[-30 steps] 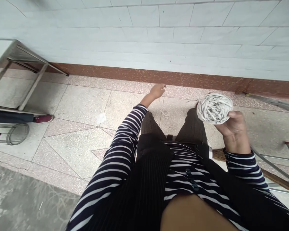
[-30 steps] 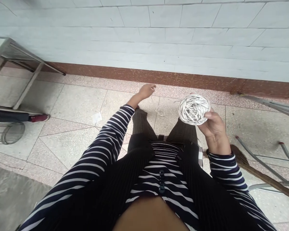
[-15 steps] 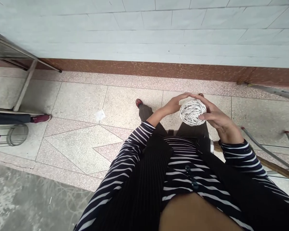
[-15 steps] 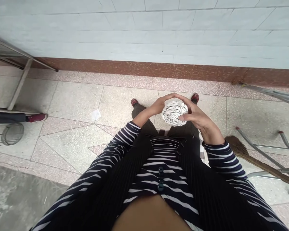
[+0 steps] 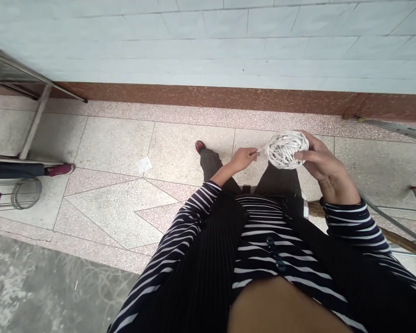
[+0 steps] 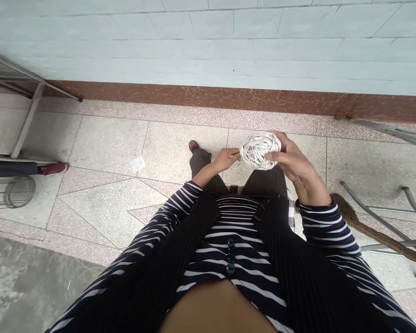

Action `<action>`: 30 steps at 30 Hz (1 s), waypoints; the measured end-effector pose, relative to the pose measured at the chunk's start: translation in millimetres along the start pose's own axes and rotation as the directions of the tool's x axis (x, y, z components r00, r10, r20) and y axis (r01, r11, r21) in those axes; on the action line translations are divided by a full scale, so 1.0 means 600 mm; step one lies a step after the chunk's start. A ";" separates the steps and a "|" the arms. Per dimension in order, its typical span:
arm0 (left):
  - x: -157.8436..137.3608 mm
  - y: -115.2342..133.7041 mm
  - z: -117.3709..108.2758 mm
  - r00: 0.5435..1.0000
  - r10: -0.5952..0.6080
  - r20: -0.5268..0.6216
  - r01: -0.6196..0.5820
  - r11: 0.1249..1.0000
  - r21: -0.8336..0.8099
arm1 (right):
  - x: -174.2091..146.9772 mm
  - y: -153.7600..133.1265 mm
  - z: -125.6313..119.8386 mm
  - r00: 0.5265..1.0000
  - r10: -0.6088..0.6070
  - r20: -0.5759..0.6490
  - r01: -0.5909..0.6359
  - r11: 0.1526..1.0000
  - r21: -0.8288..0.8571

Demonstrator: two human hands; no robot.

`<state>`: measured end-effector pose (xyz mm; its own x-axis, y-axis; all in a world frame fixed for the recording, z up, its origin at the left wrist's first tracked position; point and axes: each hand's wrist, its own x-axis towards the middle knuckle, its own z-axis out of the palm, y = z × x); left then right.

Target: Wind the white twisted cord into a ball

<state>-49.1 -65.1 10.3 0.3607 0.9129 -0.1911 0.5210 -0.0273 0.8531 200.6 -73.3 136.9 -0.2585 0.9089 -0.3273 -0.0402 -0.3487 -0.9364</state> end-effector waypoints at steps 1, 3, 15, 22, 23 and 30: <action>-0.007 -0.004 0.011 0.999 -0.010 0.042 0.010 1.000 -0.009 | 0.007 -0.004 -0.004 0.999 -0.025 -0.044 0.024 0.999 -0.035; -0.023 -0.011 0.029 0.994 -0.016 0.105 0.022 0.998 -0.058 | 0.022 -0.008 -0.013 0.988 -0.088 -0.127 0.072 0.989 -0.127; -0.062 0.006 0.004 0.993 -0.010 0.114 0.022 0.994 -0.110 | 0.070 -0.015 0.007 0.689 -0.688 -0.229 0.515 0.687 -0.513; -0.046 0.063 -0.063 0.992 0.121 0.023 -0.123 0.978 0.170 | 0.129 0.081 -0.005 0.969 -0.215 -0.121 0.096 0.780 -0.618; -0.039 0.066 -0.071 0.991 0.135 -0.001 -0.132 0.969 0.207 | 0.129 0.099 -0.003 0.989 -0.126 -0.075 0.060 0.815 -0.576; -0.009 0.042 -0.077 0.987 0.162 0.012 -0.161 0.969 0.189 | 0.078 0.148 0.016 0.963 0.142 0.229 -0.082 0.964 -0.252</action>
<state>-73.7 -51.9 55.5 0.4497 0.8914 -0.0560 0.5925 -0.2508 0.7655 175.9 -64.1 39.6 -0.4758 0.7734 -0.4189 0.2257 -0.3529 -0.9080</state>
